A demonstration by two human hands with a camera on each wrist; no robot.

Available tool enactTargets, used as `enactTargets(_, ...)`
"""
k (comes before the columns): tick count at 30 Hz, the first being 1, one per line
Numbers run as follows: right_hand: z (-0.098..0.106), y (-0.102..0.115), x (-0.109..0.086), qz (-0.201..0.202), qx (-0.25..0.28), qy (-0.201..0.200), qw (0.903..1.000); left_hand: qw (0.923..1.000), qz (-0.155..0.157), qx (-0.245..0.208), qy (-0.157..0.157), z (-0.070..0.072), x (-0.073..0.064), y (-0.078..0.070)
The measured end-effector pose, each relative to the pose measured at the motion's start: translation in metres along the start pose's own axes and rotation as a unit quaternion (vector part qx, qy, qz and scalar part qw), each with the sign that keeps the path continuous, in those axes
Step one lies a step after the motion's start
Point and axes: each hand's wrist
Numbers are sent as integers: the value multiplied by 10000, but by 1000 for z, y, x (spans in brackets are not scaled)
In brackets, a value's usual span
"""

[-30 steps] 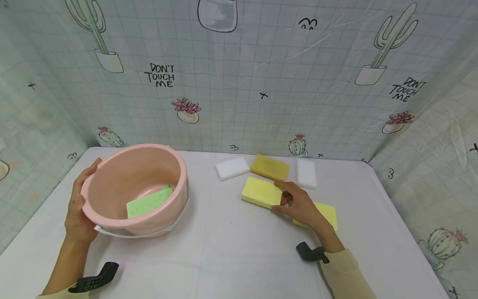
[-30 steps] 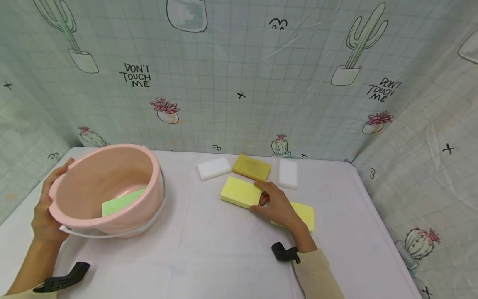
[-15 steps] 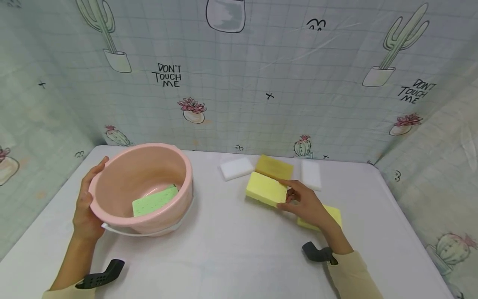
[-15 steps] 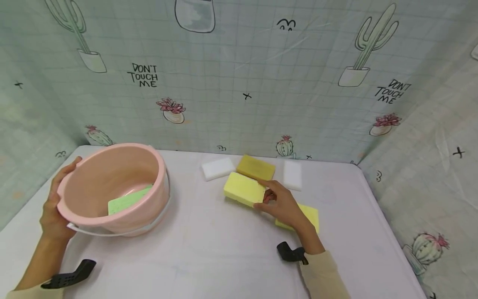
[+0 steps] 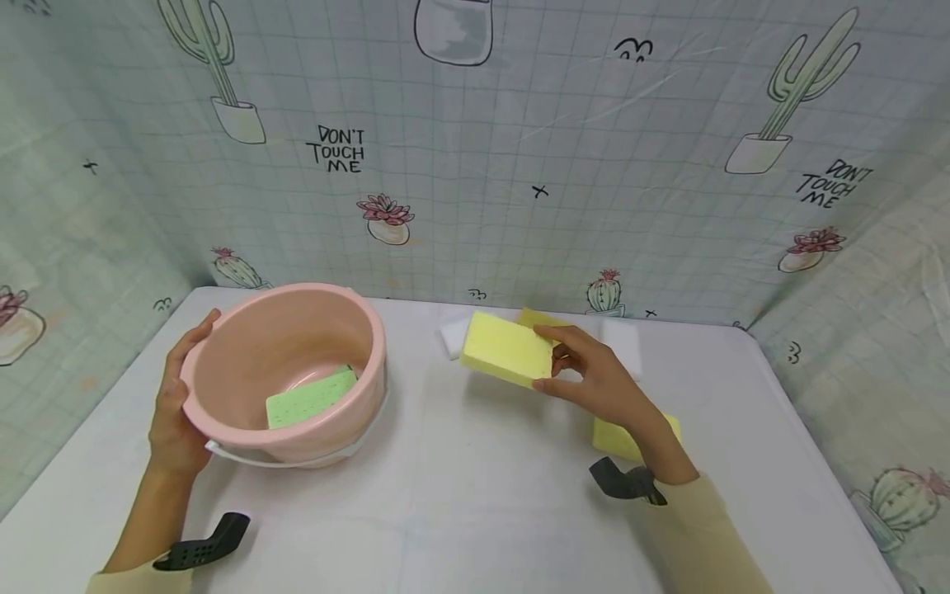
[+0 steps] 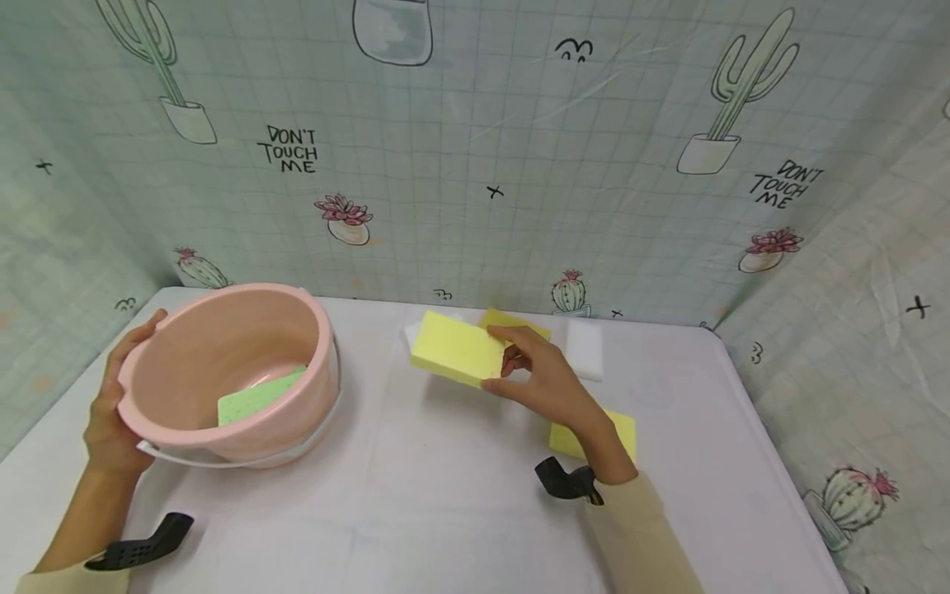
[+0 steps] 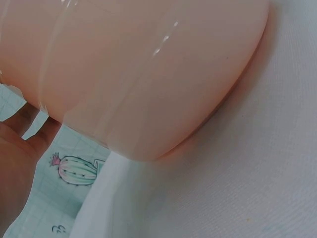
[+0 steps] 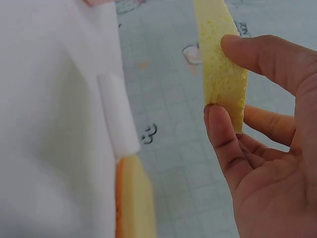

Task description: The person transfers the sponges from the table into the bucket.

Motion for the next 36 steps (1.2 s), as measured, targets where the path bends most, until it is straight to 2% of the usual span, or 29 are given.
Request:
enactTargets(8, -13, 1, 24, 607, 618, 236, 9960, 10000, 33, -7, -11, 0, 1, 0)
enactTargets(16, -29, 29, 49, 1294, 450, 442, 9896, 9999, 47, 147, -64, 0, 1, -1)
enactTargets(29, -71, 67, 74, 1524, 608, 840, 9829, 9998, 48, 162, -54, 0, 0, -1)
enactTargets(36, -95, 87, 85, 1762, 623, 1193, 9751, 9987, 138, 426, -223, -1, 0, -3)
Point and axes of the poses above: each hand's wrist, its own x-axis towards the middle knuckle, its own z-axis out of the back of the hand, y = z × x, and after that the axes turned 8 degrees about -y, right-handed
